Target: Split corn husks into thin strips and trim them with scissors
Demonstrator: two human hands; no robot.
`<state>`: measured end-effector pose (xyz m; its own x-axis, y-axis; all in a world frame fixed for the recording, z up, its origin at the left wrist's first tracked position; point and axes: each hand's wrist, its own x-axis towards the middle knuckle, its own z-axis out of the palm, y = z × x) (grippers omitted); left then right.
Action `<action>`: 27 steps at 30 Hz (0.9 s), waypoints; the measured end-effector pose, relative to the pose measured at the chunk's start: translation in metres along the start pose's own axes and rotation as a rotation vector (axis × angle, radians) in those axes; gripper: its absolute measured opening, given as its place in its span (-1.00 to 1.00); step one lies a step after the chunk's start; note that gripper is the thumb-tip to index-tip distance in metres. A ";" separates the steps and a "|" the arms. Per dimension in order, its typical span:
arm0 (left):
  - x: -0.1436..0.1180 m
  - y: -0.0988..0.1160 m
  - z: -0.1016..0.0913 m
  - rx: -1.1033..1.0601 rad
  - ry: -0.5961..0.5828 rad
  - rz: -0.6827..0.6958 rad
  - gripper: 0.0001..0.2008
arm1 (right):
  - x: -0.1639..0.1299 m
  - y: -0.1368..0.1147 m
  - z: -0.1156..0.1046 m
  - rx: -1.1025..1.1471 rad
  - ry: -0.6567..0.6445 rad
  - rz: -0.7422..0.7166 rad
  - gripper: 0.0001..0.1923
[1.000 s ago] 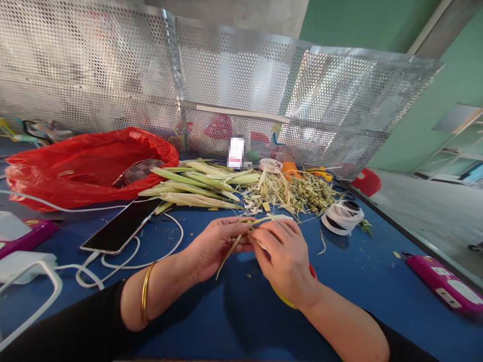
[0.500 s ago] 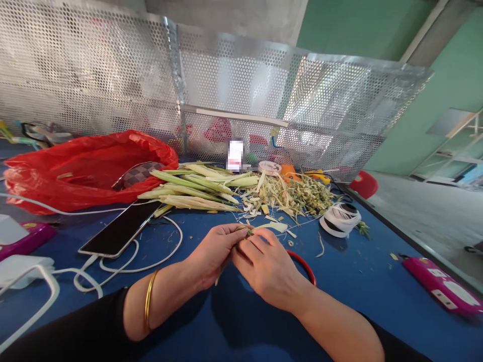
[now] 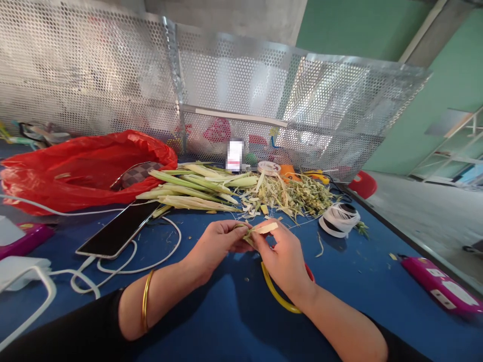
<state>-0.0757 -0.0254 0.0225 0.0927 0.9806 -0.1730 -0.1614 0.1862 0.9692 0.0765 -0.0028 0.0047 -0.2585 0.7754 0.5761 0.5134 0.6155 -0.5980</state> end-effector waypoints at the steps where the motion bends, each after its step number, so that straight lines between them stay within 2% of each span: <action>1: 0.000 0.001 0.000 0.002 -0.012 0.001 -0.72 | 0.001 -0.001 -0.001 0.047 -0.015 0.061 -0.93; 5: 0.001 0.002 -0.003 -0.006 -0.048 -0.011 -0.69 | 0.004 -0.003 -0.004 0.337 -0.131 0.358 -0.86; 7: 0.003 0.001 -0.004 -0.006 -0.037 -0.027 -0.70 | 0.005 -0.003 -0.004 0.498 -0.179 0.436 -0.83; 10: 0.004 -0.001 -0.005 -0.019 -0.001 -0.062 -0.73 | 0.006 -0.002 -0.003 0.597 -0.203 0.445 -0.81; 14: 0.005 -0.003 -0.006 -0.022 0.031 -0.076 -0.81 | 0.005 -0.002 -0.003 0.460 -0.200 0.408 -0.83; 16: 0.005 -0.003 -0.005 0.007 0.049 -0.048 -0.82 | 0.004 -0.002 -0.004 0.311 -0.173 0.317 -0.83; 22: 0.006 0.002 -0.005 0.088 0.193 0.053 -0.78 | 0.003 0.004 -0.007 -0.138 -0.052 -0.138 -0.87; 25: 0.006 0.001 -0.008 0.012 0.155 -0.015 -0.81 | 0.005 0.005 -0.008 -0.303 -0.003 -0.355 -0.84; 27: 0.008 -0.002 -0.010 -0.114 0.121 -0.099 -0.82 | 0.006 0.002 -0.008 -0.325 -0.006 -0.470 -0.81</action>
<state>-0.0849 -0.0177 0.0178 -0.0036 0.9561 -0.2931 -0.2685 0.2814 0.9213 0.0830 0.0019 0.0114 -0.5239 0.4298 0.7354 0.5671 0.8202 -0.0753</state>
